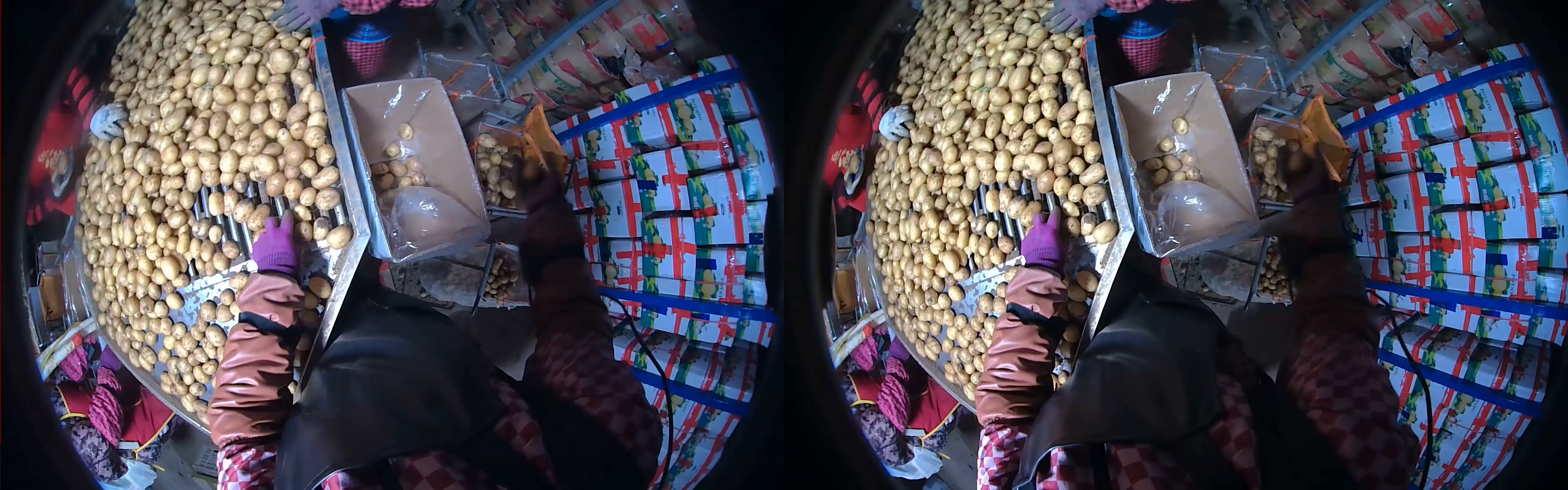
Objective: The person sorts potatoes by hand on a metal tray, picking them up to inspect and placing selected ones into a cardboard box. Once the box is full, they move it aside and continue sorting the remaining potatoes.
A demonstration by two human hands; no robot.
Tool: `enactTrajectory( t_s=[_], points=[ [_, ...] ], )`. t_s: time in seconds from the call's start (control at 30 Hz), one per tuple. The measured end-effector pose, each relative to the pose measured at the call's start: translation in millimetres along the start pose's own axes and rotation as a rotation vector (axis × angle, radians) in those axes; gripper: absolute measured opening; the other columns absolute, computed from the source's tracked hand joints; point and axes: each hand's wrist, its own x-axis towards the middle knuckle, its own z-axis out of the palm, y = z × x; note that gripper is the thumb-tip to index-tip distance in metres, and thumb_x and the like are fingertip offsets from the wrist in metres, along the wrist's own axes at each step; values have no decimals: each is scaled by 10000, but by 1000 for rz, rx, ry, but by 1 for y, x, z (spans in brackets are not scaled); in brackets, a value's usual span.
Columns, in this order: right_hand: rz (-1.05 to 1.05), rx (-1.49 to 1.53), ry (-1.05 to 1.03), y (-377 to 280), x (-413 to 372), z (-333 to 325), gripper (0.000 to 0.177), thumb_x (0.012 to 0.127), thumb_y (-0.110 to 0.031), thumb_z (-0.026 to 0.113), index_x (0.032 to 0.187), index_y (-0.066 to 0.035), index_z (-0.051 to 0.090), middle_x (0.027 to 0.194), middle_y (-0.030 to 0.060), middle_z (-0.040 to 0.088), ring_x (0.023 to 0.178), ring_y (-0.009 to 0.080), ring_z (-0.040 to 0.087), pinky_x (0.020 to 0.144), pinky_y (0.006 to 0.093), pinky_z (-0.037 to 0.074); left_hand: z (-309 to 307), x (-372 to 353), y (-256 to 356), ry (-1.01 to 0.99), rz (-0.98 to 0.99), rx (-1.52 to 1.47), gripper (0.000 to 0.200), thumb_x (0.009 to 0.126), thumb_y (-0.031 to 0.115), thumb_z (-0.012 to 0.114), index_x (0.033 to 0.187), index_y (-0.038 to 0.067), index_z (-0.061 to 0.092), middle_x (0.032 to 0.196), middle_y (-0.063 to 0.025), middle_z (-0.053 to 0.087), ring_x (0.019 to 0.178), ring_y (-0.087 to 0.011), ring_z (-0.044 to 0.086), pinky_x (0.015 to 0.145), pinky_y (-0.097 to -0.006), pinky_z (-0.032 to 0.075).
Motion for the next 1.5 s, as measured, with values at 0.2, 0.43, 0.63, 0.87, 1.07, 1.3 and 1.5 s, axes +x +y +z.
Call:
enactTrajectory(
  t_s=[0.2, 0.43, 0.63, 0.87, 1.07, 1.3, 1.5],
  points=[
    [163, 85, -95, 9, 0, 11, 504, 960, -389, 544, 1339, -66, 466, 1257, 141, 559, 1122, 285, 582, 992, 441, 481, 21, -18, -13, -92, -99, -55, 247, 834, 269, 628, 1061, 192, 569, 1091, -164, 525, 829, -394, 650, 651, -519, 519],
    [624, -721, -365, 223, -57, 77, 634, 912, -439, 627, 1411, -104, 424, 1347, 123, 530, 1161, 303, 571, 977, 464, 474, 28, -60, -45, 118, -286, -547, 438, 813, 223, 734, 1197, 91, 570, 1169, -181, 601, 970, -335, 640, 857, -421, 507],
    [923, -741, -587, 293, -79, 120, 593, 909, -377, 644, 1425, -165, 441, 1136, 45, 633, 1001, 188, 654, 737, 292, 552, -47, -82, 14, 109, -87, -1148, 525, 978, 257, 563, 1409, -7, 420, 1274, -144, 583, 1104, -199, 597, 919, -306, 484],
    [690, -211, -223, 257, -10, 86, 332, 914, -366, 531, 1140, -130, 589, 984, 60, 658, 798, 183, 624, 629, 270, 424, -16, -174, -50, 77, -23, -840, 542, 846, 310, 667, 1310, 59, 541, 1178, -189, 628, 1025, -375, 622, 892, -418, 493],
    [895, 554, -6, 210, 39, 49, 443, 1020, -360, 364, 1389, -125, 433, 1414, 52, 478, 1212, 204, 535, 1124, 462, 297, 27, -224, -125, 14, -199, 9, 791, 700, 559, 710, 1363, 189, 485, 1492, -155, 370, 1352, -413, 345, 1075, -609, 233],
    [346, -1131, -427, 287, -55, 148, 487, 1004, -305, 508, 1418, -58, 438, 1344, 137, 553, 1195, 271, 552, 1033, 346, 441, 43, -315, -169, 227, -676, -35, 719, 753, 490, 681, 1392, 224, 487, 1442, -170, 417, 1294, -383, 393, 1002, -569, 302],
    [-264, -2433, -727, 389, -23, 99, 811, 781, -532, 668, 1431, -109, 429, 1428, 291, 410, 1300, 446, 422, 1080, 485, 350, 56, -362, -123, 228, -655, -85, 553, 764, 370, 648, 1290, 216, 579, 1418, -184, 439, 1321, -436, 355, 1047, -595, 233]
  ],
)
